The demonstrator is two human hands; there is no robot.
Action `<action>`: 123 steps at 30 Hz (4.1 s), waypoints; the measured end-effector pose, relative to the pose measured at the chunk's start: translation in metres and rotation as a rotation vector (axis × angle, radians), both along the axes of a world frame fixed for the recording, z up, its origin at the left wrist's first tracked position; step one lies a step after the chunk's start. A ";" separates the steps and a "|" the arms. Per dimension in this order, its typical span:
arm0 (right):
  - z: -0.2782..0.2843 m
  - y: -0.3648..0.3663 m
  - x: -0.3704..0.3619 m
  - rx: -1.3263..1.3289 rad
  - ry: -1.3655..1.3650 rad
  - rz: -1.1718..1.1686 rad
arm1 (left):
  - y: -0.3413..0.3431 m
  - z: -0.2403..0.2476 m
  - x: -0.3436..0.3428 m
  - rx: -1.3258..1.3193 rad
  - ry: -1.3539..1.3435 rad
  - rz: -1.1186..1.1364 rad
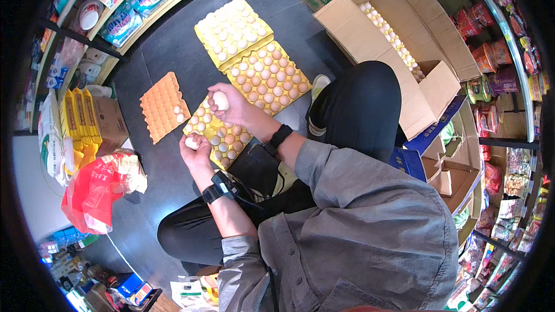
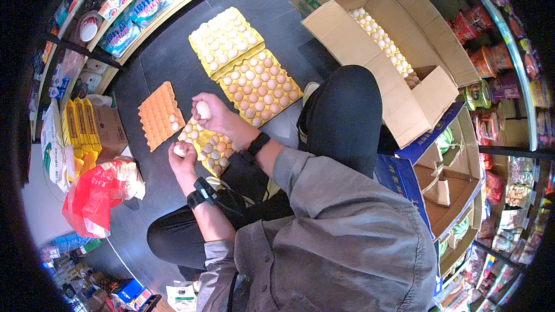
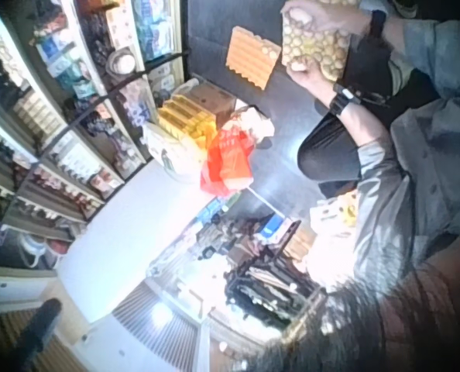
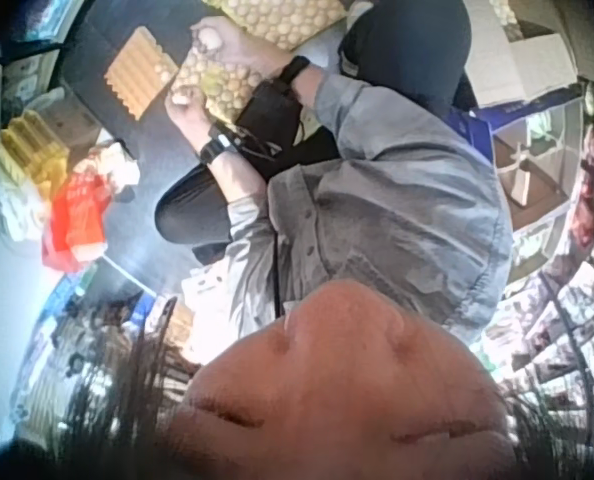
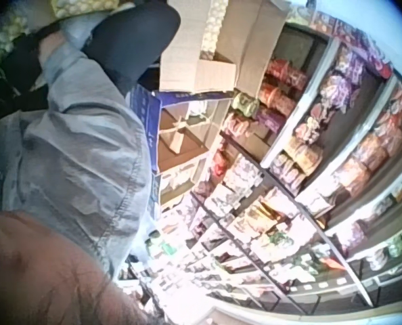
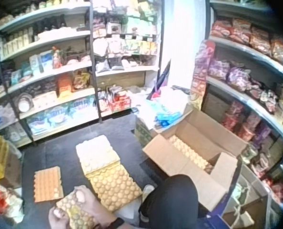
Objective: The person sits on the floor and sorts eggs between different cardboard and plastic egg trays by hand.
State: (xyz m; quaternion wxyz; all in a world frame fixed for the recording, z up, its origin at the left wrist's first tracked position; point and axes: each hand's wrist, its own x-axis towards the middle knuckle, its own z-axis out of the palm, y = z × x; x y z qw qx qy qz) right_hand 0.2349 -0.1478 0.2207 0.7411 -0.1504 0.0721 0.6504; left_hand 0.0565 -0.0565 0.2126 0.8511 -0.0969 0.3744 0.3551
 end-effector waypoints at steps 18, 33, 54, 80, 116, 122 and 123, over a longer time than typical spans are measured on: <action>-0.011 -0.005 0.008 -0.189 0.398 -0.114 | 0.006 0.020 -0.009 0.386 -0.128 -0.035; -0.127 -0.022 -0.036 -0.191 -1.140 0.056 | -0.038 -0.169 -0.075 0.104 0.360 -0.203; -0.226 0.044 -0.056 -0.645 -1.009 0.261 | 0.064 -0.231 -0.030 1.010 1.438 -0.665; -0.258 0.114 -0.071 -0.371 -2.353 0.275 | 0.054 -0.253 -0.012 1.219 1.651 -0.571; -0.233 -0.088 0.031 -1.594 -1.572 -0.256 | 0.113 -0.263 -0.046 1.457 1.696 -0.851; -0.222 -0.101 0.023 -1.572 -1.550 -0.232 | 0.105 -0.249 -0.031 1.316 1.703 -0.922; -0.215 -0.100 0.019 -1.564 -1.540 -0.234 | 0.107 -0.250 -0.035 1.335 1.716 -0.936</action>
